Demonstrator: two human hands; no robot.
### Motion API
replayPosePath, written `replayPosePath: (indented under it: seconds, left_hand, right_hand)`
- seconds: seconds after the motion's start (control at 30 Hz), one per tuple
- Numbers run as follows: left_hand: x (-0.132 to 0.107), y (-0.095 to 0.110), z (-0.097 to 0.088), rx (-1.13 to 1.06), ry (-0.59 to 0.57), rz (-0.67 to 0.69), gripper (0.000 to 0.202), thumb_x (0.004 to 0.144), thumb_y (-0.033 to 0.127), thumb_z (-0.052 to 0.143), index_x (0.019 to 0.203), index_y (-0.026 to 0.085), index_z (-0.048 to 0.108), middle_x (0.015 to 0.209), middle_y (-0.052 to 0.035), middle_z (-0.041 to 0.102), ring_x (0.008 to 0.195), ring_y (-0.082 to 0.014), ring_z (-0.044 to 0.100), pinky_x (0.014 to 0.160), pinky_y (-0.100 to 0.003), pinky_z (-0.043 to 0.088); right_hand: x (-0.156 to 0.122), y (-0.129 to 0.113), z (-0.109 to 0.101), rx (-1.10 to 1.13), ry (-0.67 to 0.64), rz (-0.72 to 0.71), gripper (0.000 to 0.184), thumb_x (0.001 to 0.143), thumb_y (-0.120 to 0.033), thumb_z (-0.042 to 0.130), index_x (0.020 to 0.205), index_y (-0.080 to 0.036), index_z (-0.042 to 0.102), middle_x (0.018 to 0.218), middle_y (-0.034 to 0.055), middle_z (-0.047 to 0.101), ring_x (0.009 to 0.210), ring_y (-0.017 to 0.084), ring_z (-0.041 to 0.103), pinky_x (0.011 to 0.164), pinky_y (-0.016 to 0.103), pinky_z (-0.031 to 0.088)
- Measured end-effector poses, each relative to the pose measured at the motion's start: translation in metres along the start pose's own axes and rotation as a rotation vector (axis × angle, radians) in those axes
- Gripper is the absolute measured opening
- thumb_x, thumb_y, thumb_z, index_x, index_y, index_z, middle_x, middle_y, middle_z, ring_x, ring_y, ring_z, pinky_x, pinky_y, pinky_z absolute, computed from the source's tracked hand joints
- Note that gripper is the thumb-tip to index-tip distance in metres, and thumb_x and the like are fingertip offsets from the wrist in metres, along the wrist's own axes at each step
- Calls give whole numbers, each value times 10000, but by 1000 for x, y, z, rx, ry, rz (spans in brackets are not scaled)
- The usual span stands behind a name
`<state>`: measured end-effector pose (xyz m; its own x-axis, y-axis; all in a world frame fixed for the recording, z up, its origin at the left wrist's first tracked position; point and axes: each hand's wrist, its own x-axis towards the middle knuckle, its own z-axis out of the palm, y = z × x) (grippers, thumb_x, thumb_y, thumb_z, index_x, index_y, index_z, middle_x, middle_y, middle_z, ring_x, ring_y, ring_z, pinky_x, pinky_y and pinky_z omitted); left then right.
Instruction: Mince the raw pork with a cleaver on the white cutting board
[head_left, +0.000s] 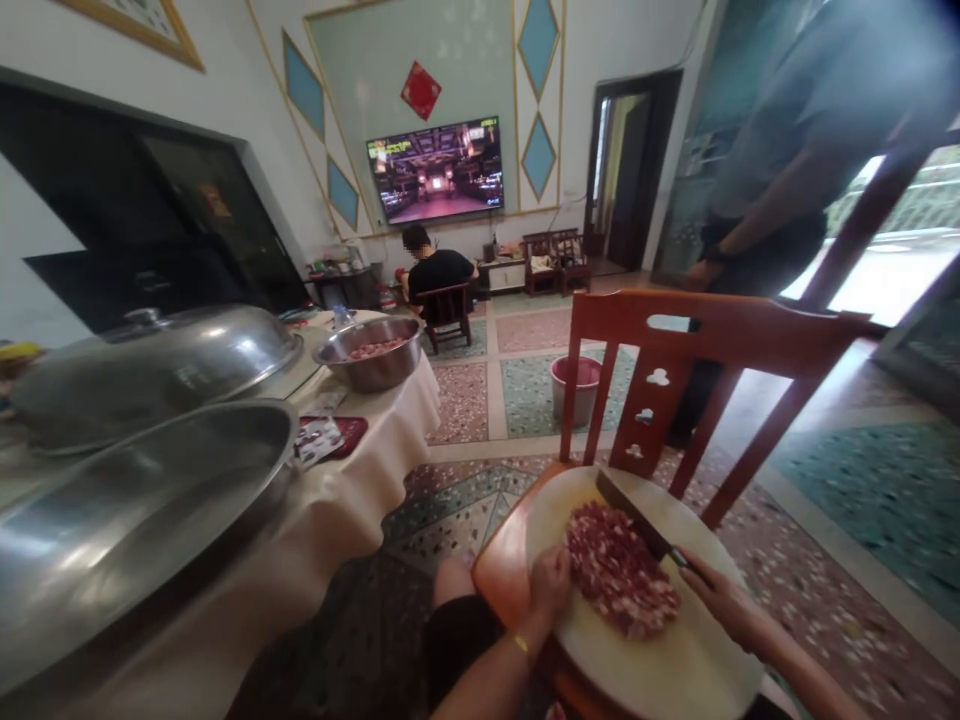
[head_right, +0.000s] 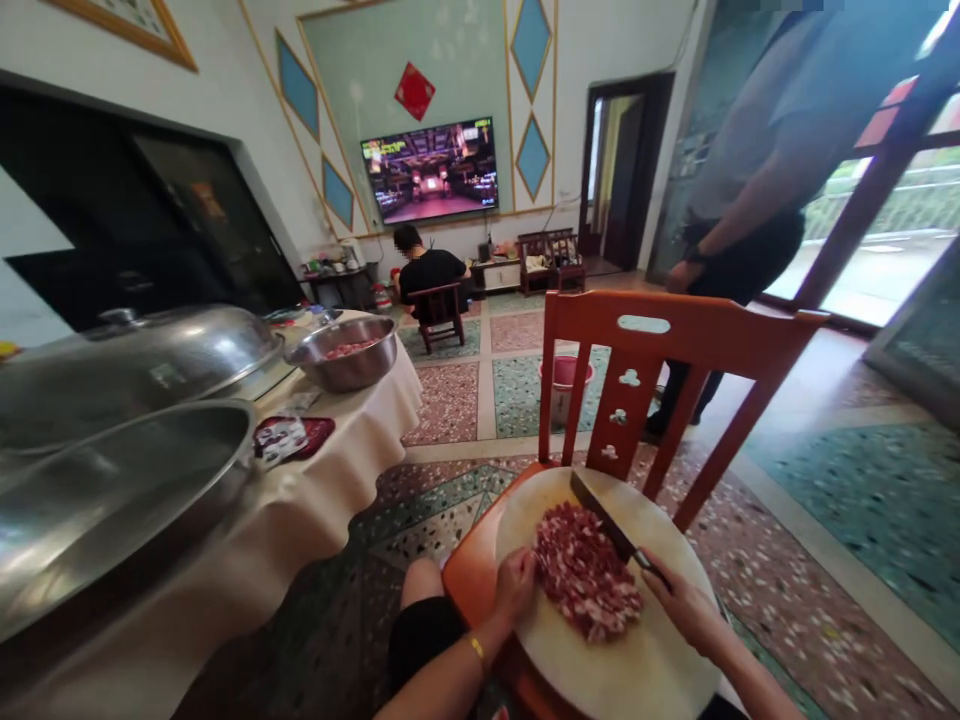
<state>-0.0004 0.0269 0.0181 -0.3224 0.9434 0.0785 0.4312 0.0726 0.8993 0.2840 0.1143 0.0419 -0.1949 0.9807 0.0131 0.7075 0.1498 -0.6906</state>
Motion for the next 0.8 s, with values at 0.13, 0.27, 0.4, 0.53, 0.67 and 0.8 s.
replayPosePath:
  seconds: [0.13, 0.27, 0.4, 0.53, 0.67, 0.8]
  left_hand:
    - [2, 0, -2, -111, -26, 8, 477, 846, 540, 299, 680, 168, 548, 705, -56, 584, 679, -164, 501, 647, -261, 384]
    - [7, 2, -5, -141, -93, -12, 541, 820, 607, 291, 694, 171, 586, 713, -77, 616, 683, -185, 530, 651, -271, 412]
    - [7, 4, -9, -144, -114, 7, 544, 802, 624, 315, 709, 177, 610, 744, -92, 643, 700, -202, 558, 664, -279, 431]
    - [7, 6, -11, -145, -109, 22, 542, 792, 634, 322, 693, 189, 616, 742, -89, 653, 692, -205, 574, 662, -278, 441]
    - [7, 4, -12, -116, -113, 21, 540, 798, 623, 322, 713, 181, 620, 768, -93, 657, 719, -205, 581, 680, -278, 443]
    - [8, -1, -10, -103, -127, 13, 560, 810, 622, 300, 752, 170, 626, 791, -101, 658, 754, -208, 586, 704, -280, 442]
  right_hand:
    - [-27, -32, -20, 41, -167, -39, 514, 756, -520, 482, 1208, -297, 584, 1109, 11, 651, 1032, 268, 594, 866, 333, 469]
    - [-83, -50, -24, 62, -28, 35, 435, 689, -483, 554, 1112, -413, 628, 1017, -52, 680, 960, 280, 629, 803, 316, 505]
    - [-127, -64, 17, 139, 61, 104, 458, 694, -435, 540, 1137, -363, 628, 1023, -29, 680, 966, 273, 627, 815, 302, 505]
    - [-136, -68, 47, 145, 64, 191, 477, 742, -427, 508, 1210, -358, 571, 1005, -21, 689, 948, 258, 635, 790, 274, 511]
    - [-125, -57, 41, 173, 41, 145, 488, 811, -475, 442, 1261, -306, 531, 1123, -7, 639, 1076, 235, 567, 893, 277, 459]
    - [-119, -43, 40, 233, 58, 105, 494, 832, -494, 415, 1251, -266, 544, 1199, -5, 591, 1147, 211, 512, 959, 267, 405]
